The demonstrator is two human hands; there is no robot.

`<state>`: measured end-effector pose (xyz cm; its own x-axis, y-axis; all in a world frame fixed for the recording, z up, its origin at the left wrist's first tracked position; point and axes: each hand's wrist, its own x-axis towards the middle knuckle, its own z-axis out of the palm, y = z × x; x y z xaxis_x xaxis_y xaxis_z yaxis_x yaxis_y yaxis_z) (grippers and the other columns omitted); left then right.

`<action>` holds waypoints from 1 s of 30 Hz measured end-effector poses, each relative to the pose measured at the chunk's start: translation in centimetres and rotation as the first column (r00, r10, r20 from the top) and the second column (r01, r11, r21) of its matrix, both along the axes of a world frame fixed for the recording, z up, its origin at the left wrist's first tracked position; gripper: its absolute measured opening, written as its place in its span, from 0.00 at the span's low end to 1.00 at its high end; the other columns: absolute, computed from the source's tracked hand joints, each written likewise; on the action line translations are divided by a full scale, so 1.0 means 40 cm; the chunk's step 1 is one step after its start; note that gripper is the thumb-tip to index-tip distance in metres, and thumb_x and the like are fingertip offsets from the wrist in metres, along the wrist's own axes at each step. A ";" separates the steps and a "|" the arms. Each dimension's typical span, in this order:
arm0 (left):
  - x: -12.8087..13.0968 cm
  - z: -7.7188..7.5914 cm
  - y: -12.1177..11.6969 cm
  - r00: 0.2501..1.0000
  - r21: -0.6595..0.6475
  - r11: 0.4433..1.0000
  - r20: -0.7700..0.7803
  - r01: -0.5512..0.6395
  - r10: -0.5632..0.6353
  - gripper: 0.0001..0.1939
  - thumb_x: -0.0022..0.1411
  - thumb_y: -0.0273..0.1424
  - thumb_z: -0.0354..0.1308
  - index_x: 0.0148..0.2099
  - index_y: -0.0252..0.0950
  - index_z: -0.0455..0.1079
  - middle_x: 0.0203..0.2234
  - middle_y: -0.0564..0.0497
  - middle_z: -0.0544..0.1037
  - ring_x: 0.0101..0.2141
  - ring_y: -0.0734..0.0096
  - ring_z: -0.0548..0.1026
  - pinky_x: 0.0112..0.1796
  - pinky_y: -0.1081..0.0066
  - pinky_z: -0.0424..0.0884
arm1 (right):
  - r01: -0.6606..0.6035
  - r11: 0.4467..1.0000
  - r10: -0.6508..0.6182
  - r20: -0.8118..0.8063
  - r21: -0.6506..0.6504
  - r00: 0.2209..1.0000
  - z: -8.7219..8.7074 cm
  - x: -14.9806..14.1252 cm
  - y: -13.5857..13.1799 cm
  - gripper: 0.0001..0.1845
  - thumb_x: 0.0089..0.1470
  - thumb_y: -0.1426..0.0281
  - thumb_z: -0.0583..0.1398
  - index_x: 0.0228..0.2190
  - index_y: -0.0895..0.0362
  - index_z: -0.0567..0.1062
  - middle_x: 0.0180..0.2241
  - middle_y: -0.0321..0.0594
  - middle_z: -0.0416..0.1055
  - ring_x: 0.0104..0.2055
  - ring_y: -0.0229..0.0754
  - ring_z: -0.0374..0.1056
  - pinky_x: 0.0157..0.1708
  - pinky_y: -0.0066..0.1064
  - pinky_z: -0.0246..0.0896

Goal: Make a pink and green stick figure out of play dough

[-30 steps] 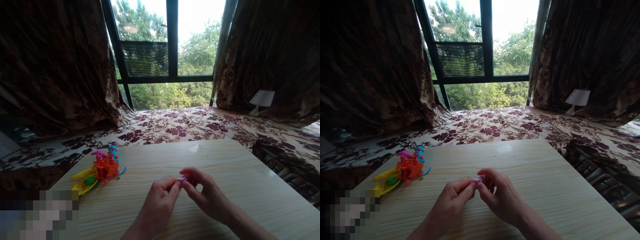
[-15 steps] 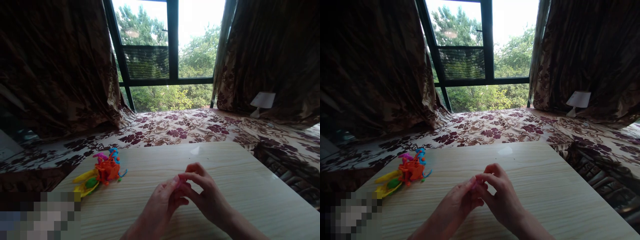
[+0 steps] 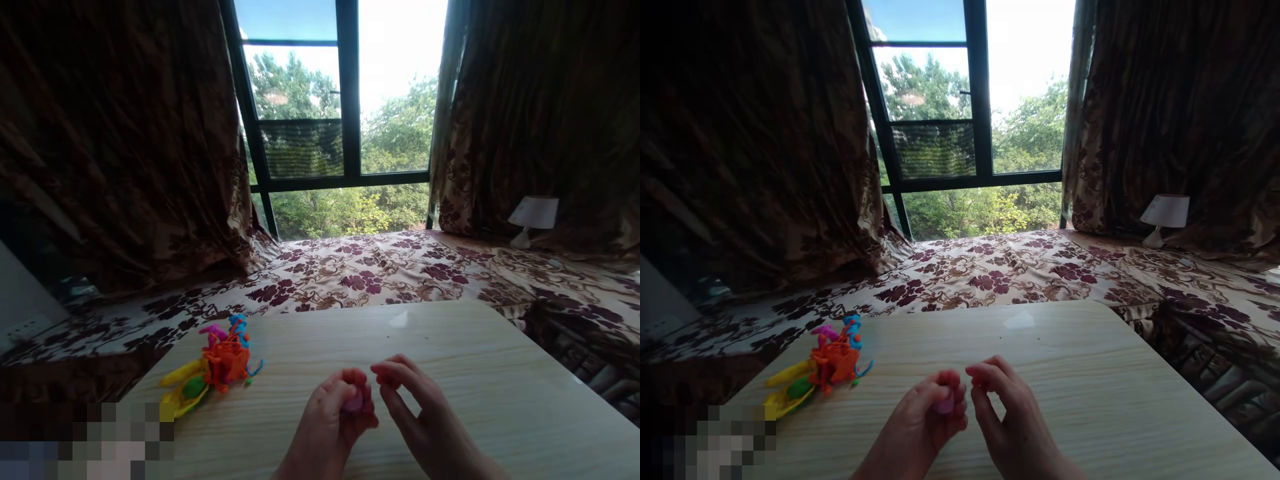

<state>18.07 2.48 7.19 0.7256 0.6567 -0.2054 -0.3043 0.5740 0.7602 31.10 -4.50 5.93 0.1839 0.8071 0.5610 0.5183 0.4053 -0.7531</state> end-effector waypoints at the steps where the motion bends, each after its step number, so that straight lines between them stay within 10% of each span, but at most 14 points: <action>1: 0.001 -0.001 0.006 1.000 -0.019 1.000 0.024 -0.009 0.009 0.04 0.49 0.23 0.51 0.28 0.34 0.65 0.21 0.55 0.67 0.21 0.79 0.64 0.26 0.73 0.63 | 0.006 1.000 -0.006 0.002 0.014 1.000 -0.001 0.000 0.003 0.11 0.54 0.75 0.52 0.40 0.54 0.67 0.35 0.40 0.65 0.36 0.39 0.64 0.37 0.29 0.61; 10: -0.001 -0.039 0.017 0.985 0.048 0.993 -0.133 -0.106 0.112 0.28 0.53 0.49 0.47 0.12 0.39 0.45 0.03 0.59 0.50 0.08 0.82 0.48 0.12 0.76 0.44 | 0.093 0.980 -0.115 0.119 0.178 0.986 -0.022 -0.011 0.016 0.12 0.53 0.75 0.53 0.39 0.51 0.68 0.31 0.39 0.67 0.31 0.38 0.66 0.30 0.25 0.63; 16: 0.023 -0.035 0.013 0.993 -0.120 0.988 -0.084 -0.098 0.088 0.24 0.53 0.48 0.51 0.17 0.35 0.58 0.07 0.59 0.58 0.11 0.83 0.56 0.16 0.78 0.51 | -0.056 0.962 -0.102 0.541 0.268 0.835 0.004 -0.005 0.017 0.10 0.54 0.69 0.54 0.40 0.54 0.68 0.33 0.42 0.70 0.33 0.41 0.65 0.32 0.30 0.62; 21: 0.038 -0.003 0.013 0.985 -0.293 0.947 0.150 0.128 -0.087 0.21 0.57 0.46 0.48 0.30 0.31 0.66 0.19 0.54 0.69 0.21 0.78 0.68 0.25 0.78 0.61 | -0.093 0.978 -0.060 0.679 0.186 0.732 0.028 -0.002 0.024 0.07 0.54 0.67 0.54 0.37 0.53 0.68 0.35 0.38 0.72 0.38 0.42 0.64 0.36 0.31 0.60; 30: 0.008 -0.050 0.031 0.958 -0.006 0.967 -0.131 0.256 -0.254 0.21 0.51 0.47 0.53 0.29 0.31 0.68 0.21 0.50 0.71 0.22 0.73 0.69 0.28 0.72 0.62 | 0.070 0.997 -0.053 0.555 -0.011 0.830 -0.020 0.013 0.017 0.13 0.43 0.74 0.59 0.34 0.54 0.65 0.28 0.37 0.67 0.28 0.38 0.63 0.26 0.24 0.57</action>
<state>18.41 3.71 5.21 0.8370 0.4560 -0.3025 -0.0474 0.6111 0.7901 31.61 -3.83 5.13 -0.1010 0.8222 0.5601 0.8753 0.3411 -0.3429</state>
